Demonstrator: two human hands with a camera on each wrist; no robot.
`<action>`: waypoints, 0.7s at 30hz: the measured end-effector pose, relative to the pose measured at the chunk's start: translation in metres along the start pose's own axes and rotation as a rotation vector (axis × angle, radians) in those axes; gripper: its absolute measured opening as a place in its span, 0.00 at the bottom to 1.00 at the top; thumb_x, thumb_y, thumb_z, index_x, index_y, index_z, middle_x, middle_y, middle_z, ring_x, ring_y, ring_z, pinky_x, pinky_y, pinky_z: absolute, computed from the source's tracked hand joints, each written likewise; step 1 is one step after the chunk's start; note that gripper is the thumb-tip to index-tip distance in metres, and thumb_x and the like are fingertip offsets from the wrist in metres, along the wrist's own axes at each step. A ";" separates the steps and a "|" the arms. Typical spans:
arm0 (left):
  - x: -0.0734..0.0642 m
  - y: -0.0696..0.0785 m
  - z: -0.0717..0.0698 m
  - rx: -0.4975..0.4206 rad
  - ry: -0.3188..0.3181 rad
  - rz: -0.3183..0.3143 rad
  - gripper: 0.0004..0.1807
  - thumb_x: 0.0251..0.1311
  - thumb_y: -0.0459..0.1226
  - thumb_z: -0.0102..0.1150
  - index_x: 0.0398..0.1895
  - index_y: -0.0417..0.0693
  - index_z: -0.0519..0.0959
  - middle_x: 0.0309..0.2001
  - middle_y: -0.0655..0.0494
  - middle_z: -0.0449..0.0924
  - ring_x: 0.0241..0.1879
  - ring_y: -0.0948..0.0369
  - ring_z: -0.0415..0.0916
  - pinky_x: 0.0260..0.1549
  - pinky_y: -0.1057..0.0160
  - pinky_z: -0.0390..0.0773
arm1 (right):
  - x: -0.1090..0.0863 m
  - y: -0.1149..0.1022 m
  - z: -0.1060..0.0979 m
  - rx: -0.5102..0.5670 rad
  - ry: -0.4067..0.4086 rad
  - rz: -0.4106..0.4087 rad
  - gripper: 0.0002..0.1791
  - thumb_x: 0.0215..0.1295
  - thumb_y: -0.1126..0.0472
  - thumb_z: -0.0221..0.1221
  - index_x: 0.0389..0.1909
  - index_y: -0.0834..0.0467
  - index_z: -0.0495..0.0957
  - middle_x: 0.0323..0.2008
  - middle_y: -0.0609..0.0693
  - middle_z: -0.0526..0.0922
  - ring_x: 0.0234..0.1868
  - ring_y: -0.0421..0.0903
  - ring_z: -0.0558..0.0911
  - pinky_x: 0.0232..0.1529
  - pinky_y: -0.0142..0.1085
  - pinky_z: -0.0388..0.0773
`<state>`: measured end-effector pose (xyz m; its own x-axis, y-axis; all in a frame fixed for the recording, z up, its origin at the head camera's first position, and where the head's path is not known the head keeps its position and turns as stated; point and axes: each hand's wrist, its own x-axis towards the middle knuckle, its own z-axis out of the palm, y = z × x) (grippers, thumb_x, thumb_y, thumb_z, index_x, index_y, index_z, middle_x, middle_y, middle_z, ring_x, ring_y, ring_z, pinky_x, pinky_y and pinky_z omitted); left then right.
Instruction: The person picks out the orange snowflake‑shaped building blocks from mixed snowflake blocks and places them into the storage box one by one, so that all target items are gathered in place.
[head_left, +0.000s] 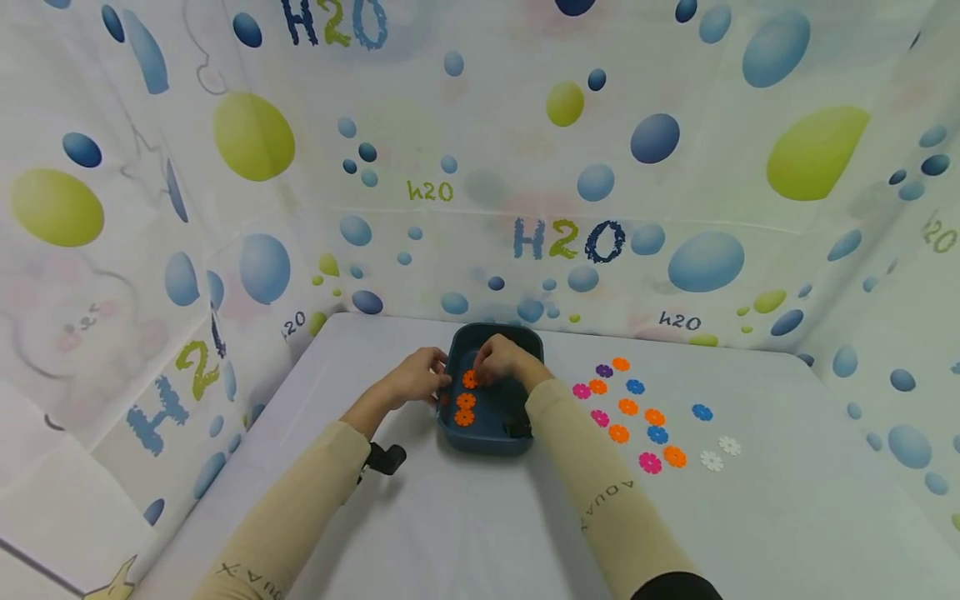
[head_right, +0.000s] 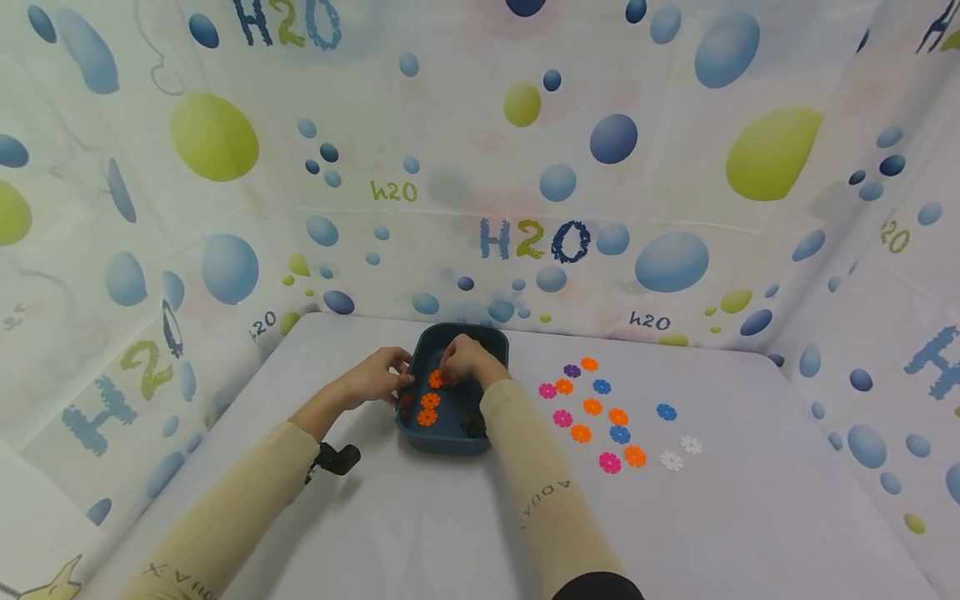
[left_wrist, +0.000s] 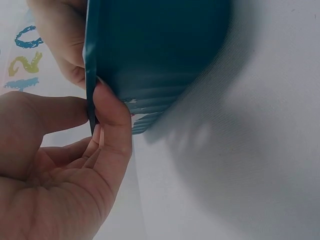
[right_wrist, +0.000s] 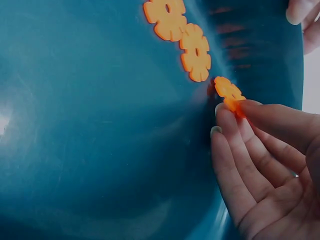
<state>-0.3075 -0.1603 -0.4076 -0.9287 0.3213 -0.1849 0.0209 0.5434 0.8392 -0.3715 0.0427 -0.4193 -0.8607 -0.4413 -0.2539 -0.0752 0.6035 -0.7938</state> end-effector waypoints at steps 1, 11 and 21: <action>0.000 0.001 0.000 0.005 0.000 -0.001 0.22 0.73 0.29 0.53 0.66 0.28 0.66 0.43 0.43 0.70 0.37 0.51 0.80 0.36 0.57 0.88 | 0.001 0.000 0.000 -0.003 -0.005 0.002 0.06 0.65 0.72 0.62 0.41 0.68 0.84 0.35 0.58 0.87 0.34 0.49 0.86 0.42 0.39 0.87; -0.003 0.003 0.001 0.010 0.005 -0.017 0.23 0.72 0.29 0.54 0.66 0.28 0.66 0.44 0.42 0.70 0.39 0.51 0.78 0.36 0.57 0.88 | 0.002 0.000 0.007 -0.059 -0.005 0.010 0.05 0.65 0.72 0.62 0.38 0.67 0.86 0.35 0.57 0.87 0.35 0.49 0.85 0.42 0.40 0.87; -0.002 0.002 0.002 -0.002 0.002 -0.025 0.23 0.72 0.30 0.55 0.66 0.29 0.66 0.44 0.42 0.70 0.38 0.52 0.78 0.36 0.58 0.88 | 0.002 -0.002 0.004 -0.081 0.004 0.023 0.05 0.66 0.70 0.62 0.38 0.66 0.86 0.35 0.56 0.87 0.35 0.49 0.86 0.41 0.38 0.87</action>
<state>-0.3054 -0.1586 -0.4068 -0.9298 0.3057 -0.2049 -0.0033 0.5498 0.8353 -0.3708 0.0376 -0.4206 -0.8648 -0.4239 -0.2693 -0.0956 0.6653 -0.7404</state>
